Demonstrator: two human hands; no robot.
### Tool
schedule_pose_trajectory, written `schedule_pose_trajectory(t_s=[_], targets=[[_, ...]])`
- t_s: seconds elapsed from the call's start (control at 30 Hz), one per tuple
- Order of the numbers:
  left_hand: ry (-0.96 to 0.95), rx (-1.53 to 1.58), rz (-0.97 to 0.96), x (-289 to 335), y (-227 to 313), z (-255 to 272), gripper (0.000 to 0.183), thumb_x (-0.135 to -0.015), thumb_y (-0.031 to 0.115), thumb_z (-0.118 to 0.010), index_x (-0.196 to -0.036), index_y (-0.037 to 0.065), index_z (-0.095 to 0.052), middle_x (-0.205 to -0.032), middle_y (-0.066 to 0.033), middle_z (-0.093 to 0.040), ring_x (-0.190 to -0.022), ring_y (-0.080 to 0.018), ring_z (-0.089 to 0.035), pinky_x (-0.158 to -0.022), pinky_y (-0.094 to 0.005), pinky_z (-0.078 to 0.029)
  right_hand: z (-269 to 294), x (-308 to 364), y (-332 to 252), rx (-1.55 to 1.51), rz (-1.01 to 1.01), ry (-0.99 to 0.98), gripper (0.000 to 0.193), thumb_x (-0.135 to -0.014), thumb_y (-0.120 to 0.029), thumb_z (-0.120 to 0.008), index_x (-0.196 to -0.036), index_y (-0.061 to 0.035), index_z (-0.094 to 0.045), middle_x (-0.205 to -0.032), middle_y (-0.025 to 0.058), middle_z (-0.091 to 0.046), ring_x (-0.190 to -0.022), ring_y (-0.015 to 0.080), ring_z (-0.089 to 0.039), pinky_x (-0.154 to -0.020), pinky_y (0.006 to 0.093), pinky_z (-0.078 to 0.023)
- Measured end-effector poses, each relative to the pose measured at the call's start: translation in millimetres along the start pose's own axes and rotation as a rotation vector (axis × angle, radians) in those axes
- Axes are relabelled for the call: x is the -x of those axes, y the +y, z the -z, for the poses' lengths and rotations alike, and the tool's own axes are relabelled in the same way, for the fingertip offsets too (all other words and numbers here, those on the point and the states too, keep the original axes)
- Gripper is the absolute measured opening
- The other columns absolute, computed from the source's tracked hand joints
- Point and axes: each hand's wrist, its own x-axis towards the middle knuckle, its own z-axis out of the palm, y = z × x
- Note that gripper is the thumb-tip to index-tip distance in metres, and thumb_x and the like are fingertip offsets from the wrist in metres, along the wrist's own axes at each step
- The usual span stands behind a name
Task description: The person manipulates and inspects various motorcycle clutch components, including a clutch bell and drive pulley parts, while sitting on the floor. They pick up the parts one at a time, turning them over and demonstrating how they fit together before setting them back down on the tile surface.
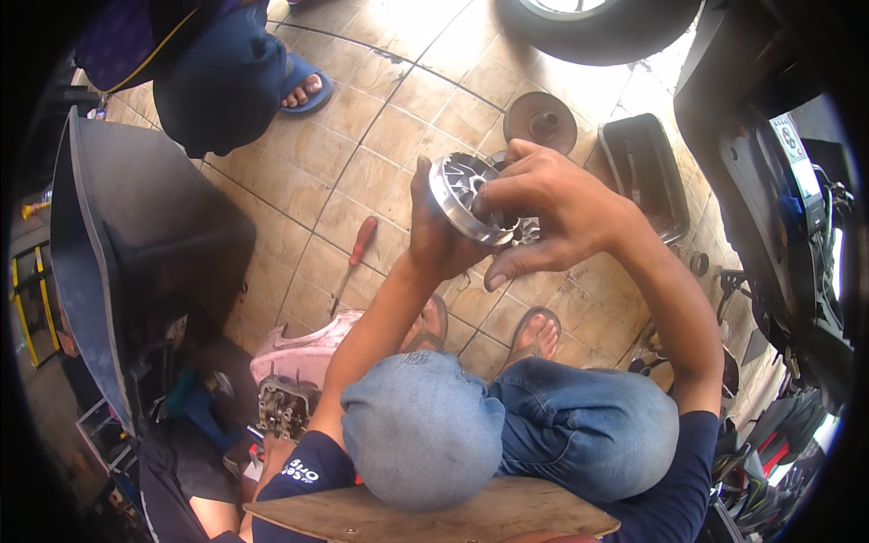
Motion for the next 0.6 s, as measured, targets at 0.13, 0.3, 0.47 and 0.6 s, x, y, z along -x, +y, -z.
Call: schedule_pose_trajectory(t_s=[0.13,0.3,0.47,0.6], targets=[[0.087,-0.156,-0.036,-2,5,6,0.099,-0.09,0.089,-0.024,-0.143,0.011,-0.05,-0.134,-0.0156,-0.061,-0.121,-0.0336,-0.062,-0.092,-0.0546,-0.055,8,14,4,-0.011,0.003,0.183,0.052,-0.067,-0.05,-0.093,-0.081,-0.0087,-0.064,-0.064,0.0051,-0.058,-0.058,0.0249,-0.053,-0.069,0.0357,-0.038],[0.117,-0.297,-0.066,0,24,15,0.089,-0.093,0.085,-0.026,-0.131,0.011,-0.057,-0.116,-0.0171,-0.07,-0.098,-0.0379,-0.071,-0.08,-0.0574,-0.058,-23,73,24,-0.334,-0.317,0.494,0.045,-0.078,-0.044,-0.087,-0.082,-0.005,-0.065,-0.068,0.0028,-0.054,-0.062,0.0121,-0.047,-0.06,0.0315,-0.039],[0.244,-0.71,-0.245,-7,36,41,0.081,-0.097,0.081,-0.024,-0.125,0.013,-0.06,-0.111,-0.0134,-0.071,-0.09,-0.0369,-0.071,-0.077,-0.058,-0.058,-133,138,52,-0.36,-0.788,0.201,0.047,-0.103,-0.041,-0.057,-0.083,0.0007,-0.066,-0.07,0.0079,-0.061,-0.069,0.0191,-0.057,-0.066,0.0366,-0.047],[0.168,-0.386,-0.124,-15,35,11,0.094,-0.085,0.093,-0.03,-0.118,0.014,-0.066,-0.102,-0.0101,-0.072,-0.087,-0.0311,-0.066,-0.071,-0.0447,-0.051,-185,169,54,-0.089,-0.968,-0.263,0.053,-0.103,-0.045,-0.052,-0.083,0.0001,-0.071,-0.082,0.0233,-0.069,-0.08,0.0412,-0.068,-0.078,0.0506,-0.052]])
